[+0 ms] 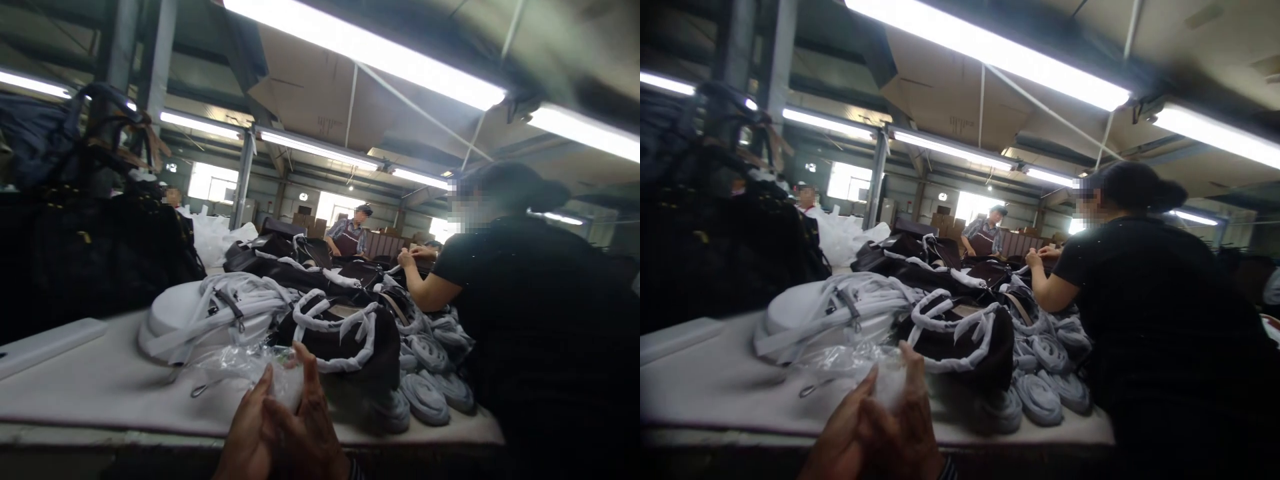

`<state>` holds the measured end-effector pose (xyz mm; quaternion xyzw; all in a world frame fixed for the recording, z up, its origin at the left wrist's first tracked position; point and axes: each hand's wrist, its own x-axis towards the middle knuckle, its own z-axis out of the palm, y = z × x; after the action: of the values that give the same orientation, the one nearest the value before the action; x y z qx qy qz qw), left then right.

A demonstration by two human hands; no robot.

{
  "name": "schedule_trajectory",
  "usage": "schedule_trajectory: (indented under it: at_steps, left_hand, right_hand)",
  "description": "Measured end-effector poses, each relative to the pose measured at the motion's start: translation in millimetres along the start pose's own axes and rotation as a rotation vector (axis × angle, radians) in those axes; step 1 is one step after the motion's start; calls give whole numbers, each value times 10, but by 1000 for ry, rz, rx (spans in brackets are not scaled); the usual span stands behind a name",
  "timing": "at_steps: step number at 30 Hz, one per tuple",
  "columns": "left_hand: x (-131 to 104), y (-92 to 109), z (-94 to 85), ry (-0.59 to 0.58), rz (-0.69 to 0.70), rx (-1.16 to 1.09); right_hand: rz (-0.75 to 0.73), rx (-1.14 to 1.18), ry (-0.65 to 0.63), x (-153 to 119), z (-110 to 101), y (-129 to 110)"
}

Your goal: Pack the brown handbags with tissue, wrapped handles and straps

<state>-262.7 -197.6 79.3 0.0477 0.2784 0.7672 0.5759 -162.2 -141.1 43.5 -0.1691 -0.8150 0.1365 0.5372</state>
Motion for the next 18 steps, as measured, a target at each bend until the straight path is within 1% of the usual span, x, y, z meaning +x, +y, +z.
schedule_trajectory:
  at_steps: [3, 5, 9, 12, 14, 18]
  left_hand:
    - [83, -47, -71, -25, -18, -75]
    - [111, -78, -139, -28, -13, -74]
    - [123, -125, -274, 10, 51, 41]
    - [119, -139, -339, 52, 86, 118]
    - [121, -152, -362, 85, 74, 133]
    - [142, -201, -380, 153, 68, 156]
  right_hand:
    - [39, 84, -16, 34, 18, 72]
    - [127, 144, -6, 67, 35, 97]
    - [351, 265, 28, 154, 74, 96]
    - [409, 306, 27, 195, 120, 83]
    - [458, 336, 76, 198, 182, 76]
    - [537, 374, 225, 175, 350, 79]
